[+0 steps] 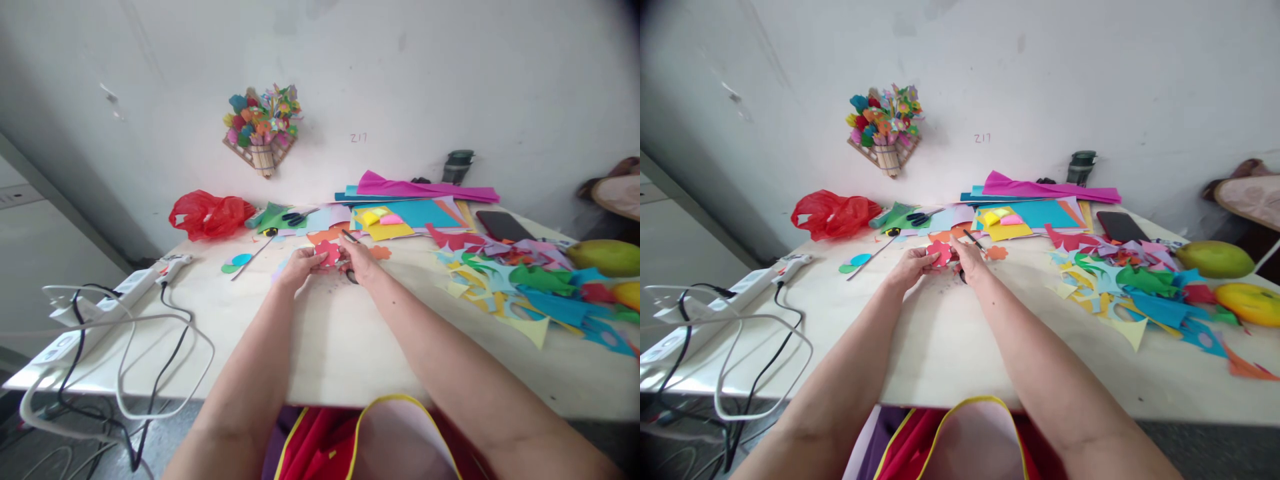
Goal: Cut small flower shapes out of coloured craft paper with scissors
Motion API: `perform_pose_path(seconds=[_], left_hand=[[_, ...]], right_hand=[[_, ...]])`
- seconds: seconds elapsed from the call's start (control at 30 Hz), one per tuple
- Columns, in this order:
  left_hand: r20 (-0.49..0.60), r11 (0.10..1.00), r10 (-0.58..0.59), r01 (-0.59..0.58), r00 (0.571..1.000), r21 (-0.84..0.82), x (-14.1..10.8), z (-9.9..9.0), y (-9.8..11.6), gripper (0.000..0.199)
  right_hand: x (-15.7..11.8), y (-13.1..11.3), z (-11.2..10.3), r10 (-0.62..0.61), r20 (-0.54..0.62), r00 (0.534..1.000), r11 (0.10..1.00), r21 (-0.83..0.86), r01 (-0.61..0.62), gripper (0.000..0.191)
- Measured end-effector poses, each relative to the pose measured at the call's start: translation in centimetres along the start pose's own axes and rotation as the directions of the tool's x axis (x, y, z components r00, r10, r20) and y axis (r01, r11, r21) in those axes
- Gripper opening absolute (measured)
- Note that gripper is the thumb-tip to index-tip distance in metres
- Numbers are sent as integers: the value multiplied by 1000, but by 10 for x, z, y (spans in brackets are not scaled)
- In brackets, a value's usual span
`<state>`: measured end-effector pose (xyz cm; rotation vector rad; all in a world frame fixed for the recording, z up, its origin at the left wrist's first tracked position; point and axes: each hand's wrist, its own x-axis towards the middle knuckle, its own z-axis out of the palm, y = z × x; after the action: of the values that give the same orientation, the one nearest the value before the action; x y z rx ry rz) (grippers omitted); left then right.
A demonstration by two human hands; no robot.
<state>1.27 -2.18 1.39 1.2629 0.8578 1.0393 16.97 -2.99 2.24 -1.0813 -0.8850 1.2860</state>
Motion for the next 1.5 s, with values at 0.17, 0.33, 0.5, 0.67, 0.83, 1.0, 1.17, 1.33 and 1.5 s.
perform_pose_path(seconds=[0.17, 0.33, 0.5, 0.67, 0.83, 1.0, 1.17, 1.33, 1.5], left_hand=[[-9, 1000, -2, 2, 1000, -4, 0, 0, -1, 42], [2, 1000, -10, 10, 1000, 0, 0, 1, 0, 44], [-6, 1000, -20, 20, 1000, 5, 0, 2, -1, 44], [-8, 1000, -28, 28, 1000, -7, 1, 1, -2, 45], [-1, 999, -37, 37, 999, -7, 1, 2, -1, 42], [15, 999, -33, 33, 999, -8, 1, 1, -1, 40], [16, 999, -30, 30, 999, -17, -1, 2, 0, 43], [24, 999, -37, 38, 999, -25, 0, 2, 0, 40], [-36, 998, -30, 28, 999, -50, 2, 1, -2, 37]], right_hand=[[-1, 0, -1, -14, 67, 998, 998, -58, 18, 33], [2, 5, -3, -37, 64, 997, 993, -112, 44, 26], [5, 7, -2, -59, 33, 998, 991, -122, 62, 27], [6, 8, -3, -84, 26, 996, 988, -131, 86, 28], [8, 9, -3, -90, 20, 996, 985, -145, 92, 30], [8, 10, -4, -98, 30, 995, 984, -146, 101, 32], [7, 9, -3, -93, 28, 995, 986, -134, 96, 33], [4, 8, -2, -114, 19, 993, 984, -136, 115, 33], [5, 9, -2, -119, 8, 993, 979, -167, 119, 29]])
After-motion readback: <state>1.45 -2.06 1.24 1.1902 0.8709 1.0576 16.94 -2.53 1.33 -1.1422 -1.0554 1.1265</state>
